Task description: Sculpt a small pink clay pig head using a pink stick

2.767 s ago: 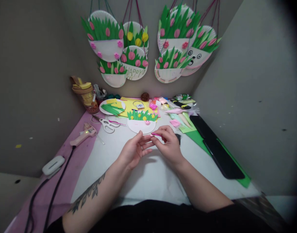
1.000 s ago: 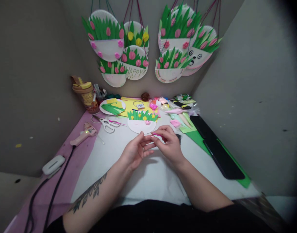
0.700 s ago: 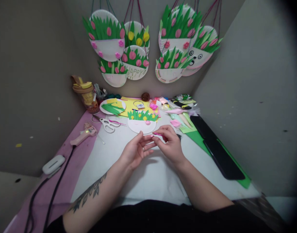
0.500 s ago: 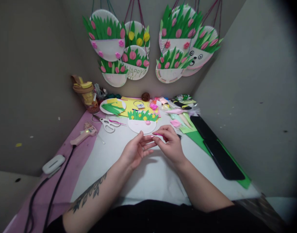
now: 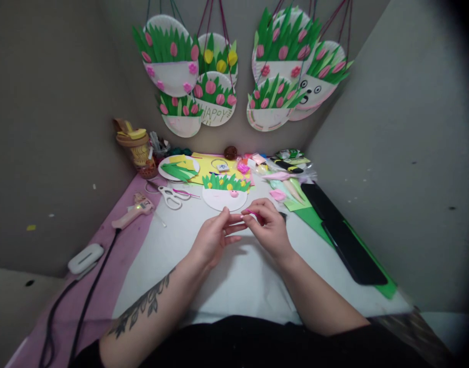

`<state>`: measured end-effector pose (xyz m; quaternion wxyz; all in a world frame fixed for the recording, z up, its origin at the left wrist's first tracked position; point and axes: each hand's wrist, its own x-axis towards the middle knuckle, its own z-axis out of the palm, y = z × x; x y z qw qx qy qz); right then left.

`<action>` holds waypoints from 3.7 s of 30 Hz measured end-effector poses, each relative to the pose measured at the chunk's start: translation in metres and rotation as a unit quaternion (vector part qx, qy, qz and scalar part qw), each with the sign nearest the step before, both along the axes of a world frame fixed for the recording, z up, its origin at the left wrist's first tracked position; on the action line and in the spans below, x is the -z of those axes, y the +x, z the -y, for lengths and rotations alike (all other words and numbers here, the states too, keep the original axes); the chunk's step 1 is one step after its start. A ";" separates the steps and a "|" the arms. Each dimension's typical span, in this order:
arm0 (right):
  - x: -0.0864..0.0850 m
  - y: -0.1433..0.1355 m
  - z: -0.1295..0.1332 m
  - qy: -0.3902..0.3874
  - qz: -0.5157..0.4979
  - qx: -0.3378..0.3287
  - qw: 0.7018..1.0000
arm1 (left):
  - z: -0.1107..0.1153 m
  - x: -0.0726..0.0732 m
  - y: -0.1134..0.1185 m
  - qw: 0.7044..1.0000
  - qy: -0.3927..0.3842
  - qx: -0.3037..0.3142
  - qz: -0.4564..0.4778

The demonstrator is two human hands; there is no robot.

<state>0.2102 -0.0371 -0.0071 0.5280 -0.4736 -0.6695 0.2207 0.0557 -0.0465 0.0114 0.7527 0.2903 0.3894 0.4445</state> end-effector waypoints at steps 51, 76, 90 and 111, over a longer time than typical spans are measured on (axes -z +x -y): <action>0.001 -0.001 -0.001 0.019 0.009 -0.002 1.000 | -0.008 -0.002 0.001 0.982 -0.149 0.025 0.111; 0.000 -0.004 0.001 0.017 0.012 -0.011 1.000 | -0.003 -0.002 0.004 0.996 -0.076 0.018 0.049; -0.001 0.001 0.000 0.021 0.003 -0.040 0.999 | -0.004 0.003 0.003 0.998 -0.053 0.013 0.038; -0.003 0.005 -0.002 0.021 0.006 -0.070 0.997 | -0.002 -0.002 0.001 0.999 -0.042 0.008 0.030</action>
